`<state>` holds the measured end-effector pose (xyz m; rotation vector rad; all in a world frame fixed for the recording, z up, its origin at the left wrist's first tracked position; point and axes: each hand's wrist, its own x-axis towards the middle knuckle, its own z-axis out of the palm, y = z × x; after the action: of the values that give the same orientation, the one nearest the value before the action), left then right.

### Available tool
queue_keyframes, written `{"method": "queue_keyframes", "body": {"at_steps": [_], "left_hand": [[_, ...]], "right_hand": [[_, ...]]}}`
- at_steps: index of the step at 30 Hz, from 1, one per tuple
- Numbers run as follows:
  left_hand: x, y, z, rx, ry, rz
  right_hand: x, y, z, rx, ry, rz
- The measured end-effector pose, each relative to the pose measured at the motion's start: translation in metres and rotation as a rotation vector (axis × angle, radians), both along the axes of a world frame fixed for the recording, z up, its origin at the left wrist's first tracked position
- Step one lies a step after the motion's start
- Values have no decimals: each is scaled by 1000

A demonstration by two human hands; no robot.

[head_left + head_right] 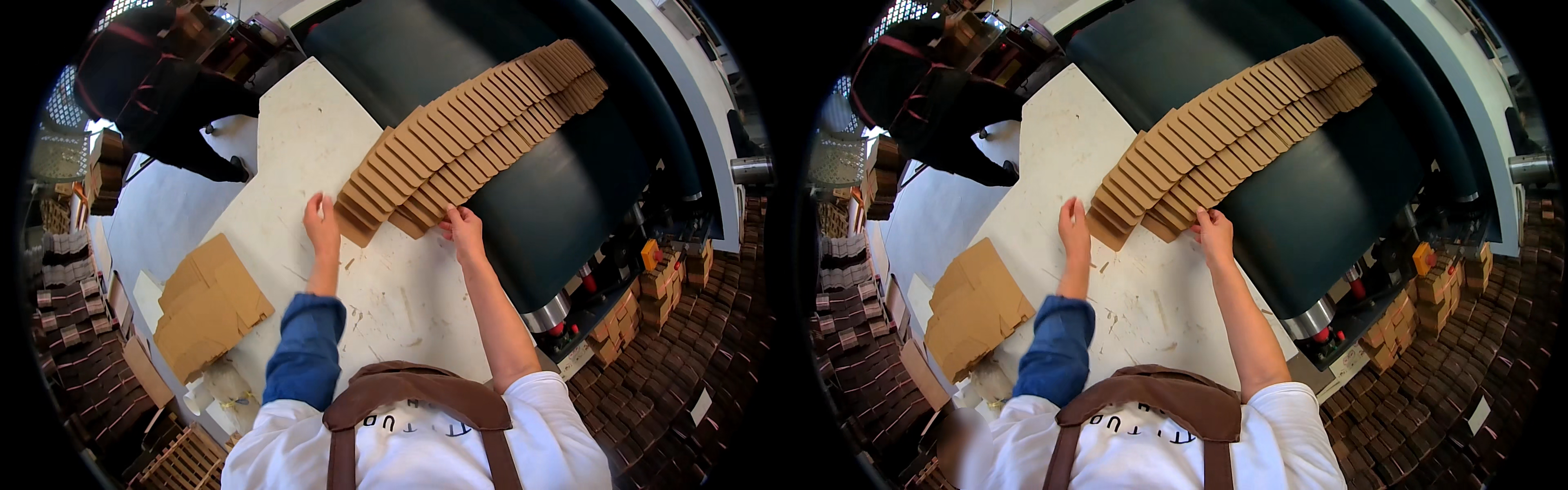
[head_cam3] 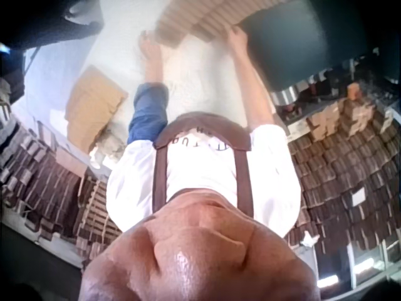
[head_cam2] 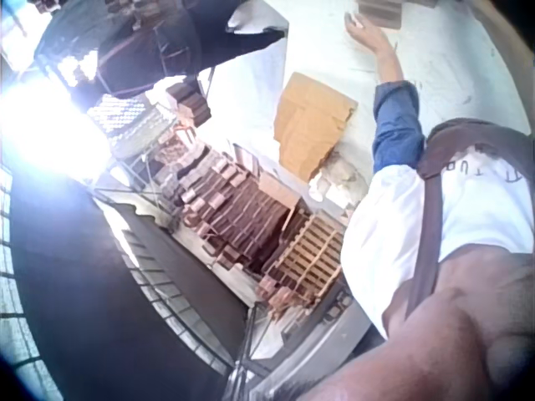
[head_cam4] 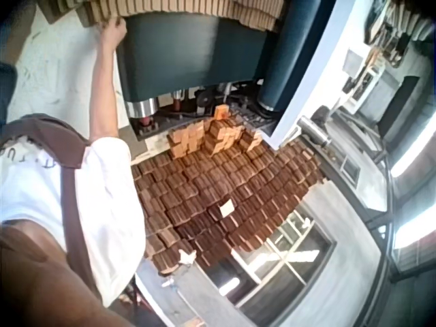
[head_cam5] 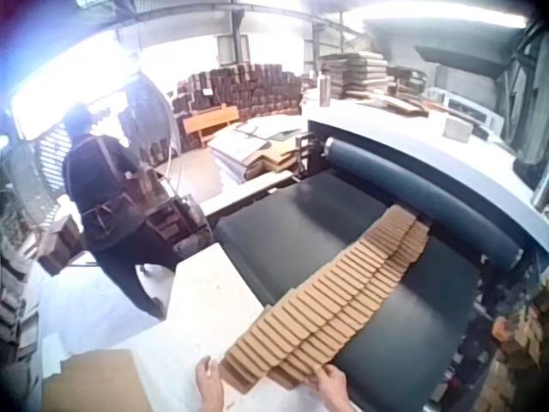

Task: The person repeatedly picks up stacks of flat cardboard pieces from a conveyor belt, aligns them, and places them on a table. The person also walks to the floor to pick up a loose cardboard sheet and returns to continue stacking.

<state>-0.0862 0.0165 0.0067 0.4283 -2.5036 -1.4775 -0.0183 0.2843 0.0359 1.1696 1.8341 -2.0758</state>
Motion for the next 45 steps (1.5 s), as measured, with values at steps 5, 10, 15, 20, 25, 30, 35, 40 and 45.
{"method": "queue_keyframes", "body": {"at_steps": [5, 10, 15, 20, 25, 30, 35, 40, 45], "left_hand": [[-100, 35, 25, -60, -333, -472], [-125, 72, 36, -120, -414, -741], [-102, 48, 42, -62, -73, -537], [37, 20, 78, 468, 66, 10], [77, 71, 52, 1148, -341, -392], [26, 110, 48, 1300, -505, -254], [-9, 175, 57, 1244, -481, -304], [-69, 303, 38, 1338, -535, -417], [-86, 345, 36, 1385, -520, -443]], "right_hand": [[-7, 0, 2, -103, -62, -29], [-6, -1, 3, -279, -77, -129], [-4, -4, 0, -391, -13, -124], [0, -8, 7, -561, 138, -259], [-2, -15, 21, -618, 168, -209], [-2, 43, 48, -415, -76, 467], [-66, 184, 97, 811, 300, 347], [-163, 300, 63, 1436, 296, 414], [-187, 312, 49, 1452, 160, 390]]}}
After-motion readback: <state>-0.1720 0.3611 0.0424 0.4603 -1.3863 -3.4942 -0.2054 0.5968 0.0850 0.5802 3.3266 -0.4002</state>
